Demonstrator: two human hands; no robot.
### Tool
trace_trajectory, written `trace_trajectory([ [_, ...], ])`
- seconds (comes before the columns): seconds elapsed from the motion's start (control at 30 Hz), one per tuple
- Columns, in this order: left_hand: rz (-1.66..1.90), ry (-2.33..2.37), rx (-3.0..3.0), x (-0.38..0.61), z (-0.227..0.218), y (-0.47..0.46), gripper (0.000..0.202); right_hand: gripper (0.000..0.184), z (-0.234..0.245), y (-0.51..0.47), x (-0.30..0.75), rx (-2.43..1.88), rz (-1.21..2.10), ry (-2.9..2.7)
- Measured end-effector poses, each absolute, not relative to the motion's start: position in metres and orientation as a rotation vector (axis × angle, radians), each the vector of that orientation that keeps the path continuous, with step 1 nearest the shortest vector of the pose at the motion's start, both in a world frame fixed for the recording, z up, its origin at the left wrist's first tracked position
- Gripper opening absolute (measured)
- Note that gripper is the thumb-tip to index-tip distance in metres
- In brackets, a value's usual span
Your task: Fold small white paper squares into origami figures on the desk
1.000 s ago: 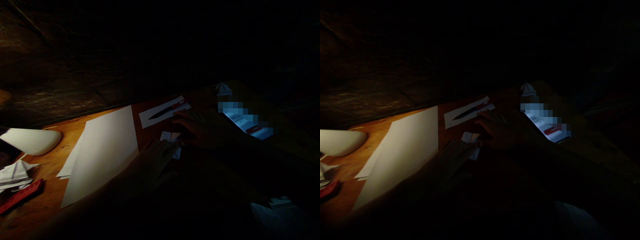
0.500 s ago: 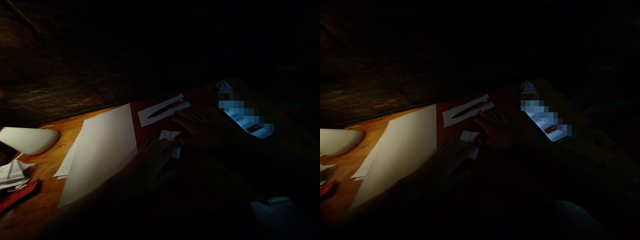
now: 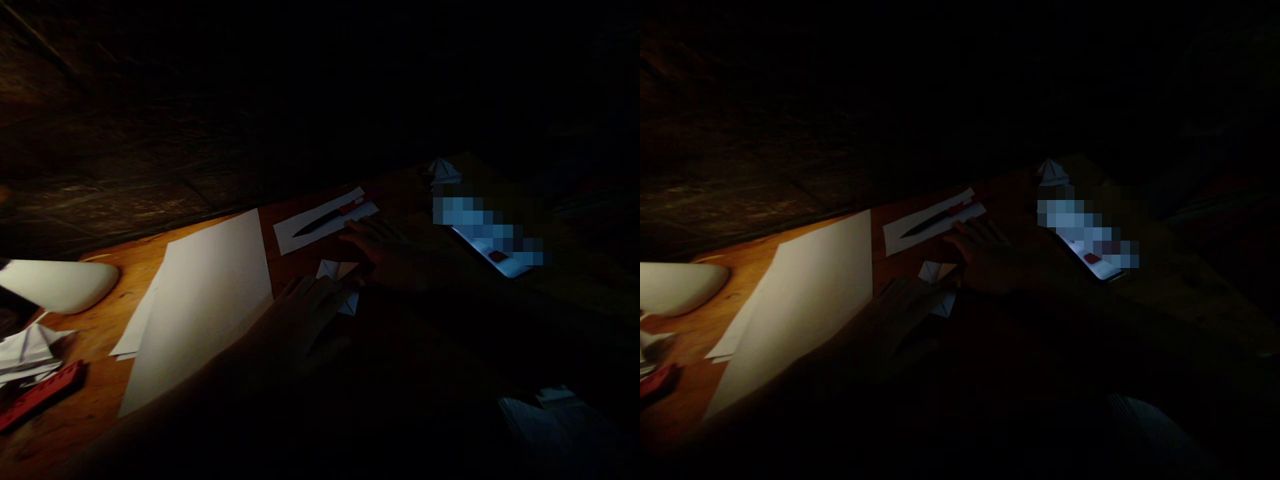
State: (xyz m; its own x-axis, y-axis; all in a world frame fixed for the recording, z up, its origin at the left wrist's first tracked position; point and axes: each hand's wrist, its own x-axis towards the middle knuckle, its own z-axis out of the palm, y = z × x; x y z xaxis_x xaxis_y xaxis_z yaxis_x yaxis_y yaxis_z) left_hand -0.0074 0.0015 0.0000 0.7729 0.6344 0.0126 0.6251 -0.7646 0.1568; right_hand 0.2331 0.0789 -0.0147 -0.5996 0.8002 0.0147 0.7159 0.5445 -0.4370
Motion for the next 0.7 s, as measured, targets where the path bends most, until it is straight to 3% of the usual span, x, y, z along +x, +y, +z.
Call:
trace_trajectory([
  [0.1, 0.099, 1.015, 2.818, -0.008, -0.001, 0.001, 0.073, 0.081, -0.016, 0.079, 0.232, -1.265, 0.571, -2.551],
  [0.27, 0.109, 0.997, 2.792, -0.009, -0.003, 0.003, 0.075, 0.061, -0.021, 0.078, 0.232, -1.264, 0.418, -2.437],
  [0.43, 0.109, 1.000, 2.792, -0.009, -0.002, 0.003, 0.076, 0.063, -0.018, 0.078, 0.232, -1.304, 0.526, -2.432],
  [0.6, 0.097, 1.002, 2.824, -0.008, -0.001, 0.002, 0.067, 0.083, -0.007, 0.073, 0.232, -1.294, 0.554, -2.414],
  [0.7, 0.127, 0.980, 2.816, -0.008, -0.001, 0.002, 0.066, 0.085, -0.005, 0.072, 0.233, -1.302, 0.585, -2.433],
])
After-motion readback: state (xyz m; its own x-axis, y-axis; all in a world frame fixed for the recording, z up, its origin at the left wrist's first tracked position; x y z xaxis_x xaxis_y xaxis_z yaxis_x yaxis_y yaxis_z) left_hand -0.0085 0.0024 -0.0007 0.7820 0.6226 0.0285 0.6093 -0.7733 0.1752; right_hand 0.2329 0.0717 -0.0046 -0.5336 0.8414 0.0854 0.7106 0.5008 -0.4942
